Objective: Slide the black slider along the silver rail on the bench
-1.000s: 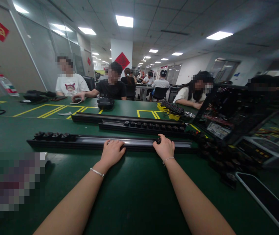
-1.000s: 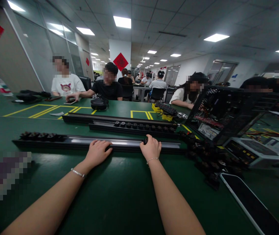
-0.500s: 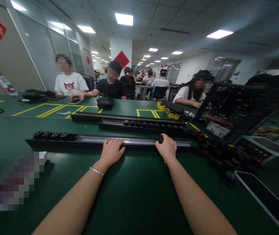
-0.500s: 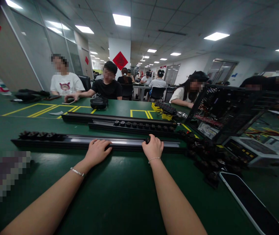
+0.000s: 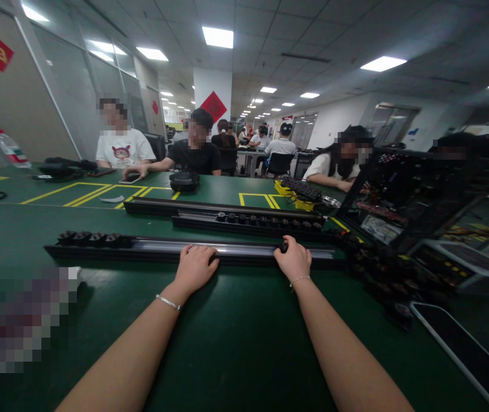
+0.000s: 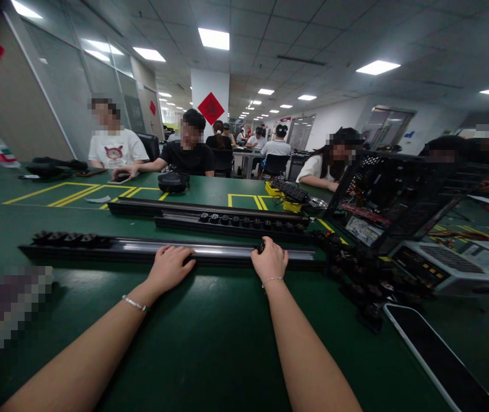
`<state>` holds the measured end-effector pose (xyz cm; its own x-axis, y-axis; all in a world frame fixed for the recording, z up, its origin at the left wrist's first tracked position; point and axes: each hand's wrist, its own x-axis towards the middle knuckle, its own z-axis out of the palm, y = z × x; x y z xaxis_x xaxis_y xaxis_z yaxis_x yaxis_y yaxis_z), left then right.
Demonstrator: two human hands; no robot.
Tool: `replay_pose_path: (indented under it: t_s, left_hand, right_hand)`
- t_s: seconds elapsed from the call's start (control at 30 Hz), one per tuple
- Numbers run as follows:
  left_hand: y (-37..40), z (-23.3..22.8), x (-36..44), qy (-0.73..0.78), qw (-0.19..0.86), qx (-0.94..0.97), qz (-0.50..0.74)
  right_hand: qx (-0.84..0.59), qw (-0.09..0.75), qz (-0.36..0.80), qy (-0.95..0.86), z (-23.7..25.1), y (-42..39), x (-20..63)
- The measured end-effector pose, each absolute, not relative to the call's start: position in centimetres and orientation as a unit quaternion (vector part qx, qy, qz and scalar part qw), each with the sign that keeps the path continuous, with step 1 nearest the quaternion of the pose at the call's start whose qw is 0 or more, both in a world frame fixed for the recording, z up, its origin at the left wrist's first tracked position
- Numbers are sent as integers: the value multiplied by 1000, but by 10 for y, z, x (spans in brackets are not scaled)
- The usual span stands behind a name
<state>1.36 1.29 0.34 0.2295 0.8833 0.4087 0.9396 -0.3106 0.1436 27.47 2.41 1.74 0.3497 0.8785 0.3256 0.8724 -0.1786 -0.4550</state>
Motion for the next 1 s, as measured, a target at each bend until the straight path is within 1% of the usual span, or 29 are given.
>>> replay_pose_path:
  t_s: [0.67, 1.0]
  left_hand:
    - [13, 1, 13, -584, 78, -779, -213]
    - [12, 3, 14, -588, 72, -778, -210]
  right_hand:
    - [-779, 267, -30, -566, 19, 24, 286]
    - [-781, 261, -19, -567, 20, 23, 288]
